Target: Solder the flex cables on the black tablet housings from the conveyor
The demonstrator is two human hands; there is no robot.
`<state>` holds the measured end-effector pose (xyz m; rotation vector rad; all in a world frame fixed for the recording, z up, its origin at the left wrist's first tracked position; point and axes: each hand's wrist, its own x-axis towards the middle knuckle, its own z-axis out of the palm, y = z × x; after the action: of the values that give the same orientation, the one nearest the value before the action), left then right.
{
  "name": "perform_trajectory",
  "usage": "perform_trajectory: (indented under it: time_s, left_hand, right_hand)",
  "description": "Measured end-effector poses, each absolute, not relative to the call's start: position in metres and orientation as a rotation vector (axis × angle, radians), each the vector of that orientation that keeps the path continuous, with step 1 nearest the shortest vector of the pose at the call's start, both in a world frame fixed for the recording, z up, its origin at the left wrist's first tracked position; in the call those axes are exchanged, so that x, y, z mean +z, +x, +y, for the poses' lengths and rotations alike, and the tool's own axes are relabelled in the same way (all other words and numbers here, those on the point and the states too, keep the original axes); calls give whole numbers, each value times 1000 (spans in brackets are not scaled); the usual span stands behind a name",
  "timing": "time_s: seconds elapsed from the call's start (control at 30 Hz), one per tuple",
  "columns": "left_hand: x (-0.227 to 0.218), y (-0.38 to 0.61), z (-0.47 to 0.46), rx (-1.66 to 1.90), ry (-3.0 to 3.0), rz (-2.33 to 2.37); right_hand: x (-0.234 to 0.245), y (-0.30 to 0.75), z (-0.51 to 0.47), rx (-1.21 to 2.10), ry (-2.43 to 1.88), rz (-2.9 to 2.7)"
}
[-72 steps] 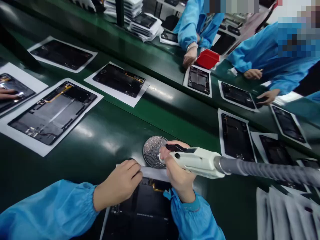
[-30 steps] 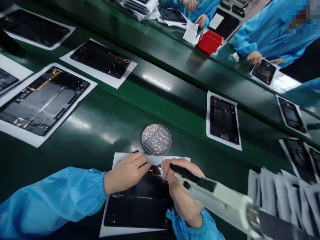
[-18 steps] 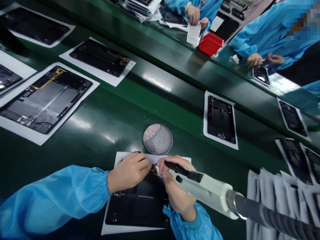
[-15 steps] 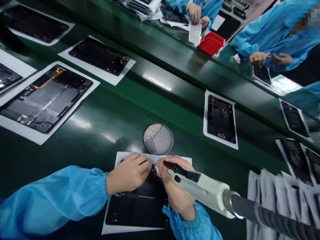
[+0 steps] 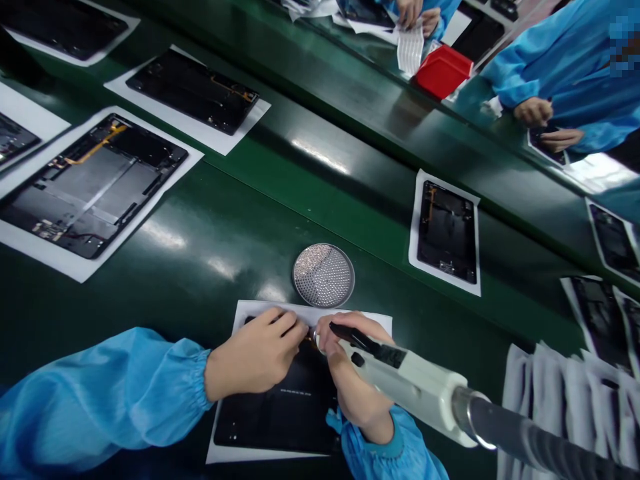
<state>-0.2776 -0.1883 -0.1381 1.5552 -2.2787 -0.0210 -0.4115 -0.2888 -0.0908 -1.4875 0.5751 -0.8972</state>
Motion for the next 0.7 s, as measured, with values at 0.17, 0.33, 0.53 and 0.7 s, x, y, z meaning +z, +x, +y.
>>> perform_trajectory:
  time_s: [0.17, 0.33, 0.53, 0.7]
  left_hand:
    - [-136, -279, -187, -39, 1555, -2268]
    - [-135, -279, -185, -56, 1584, -2246]
    - [-137, -282, -182, -17, 1599, -2176]
    - [-133, -281, -181, 3, 1633, -2181]
  right_hand:
    - [-89, -410, -287, -886, -1490, 586]
    - [-91, -410, -284, -893, -1511, 578]
    - [-76, -408, -295, -946, -1470, 564]
    - [-70, -383, -322, -1127, -1453, 592]
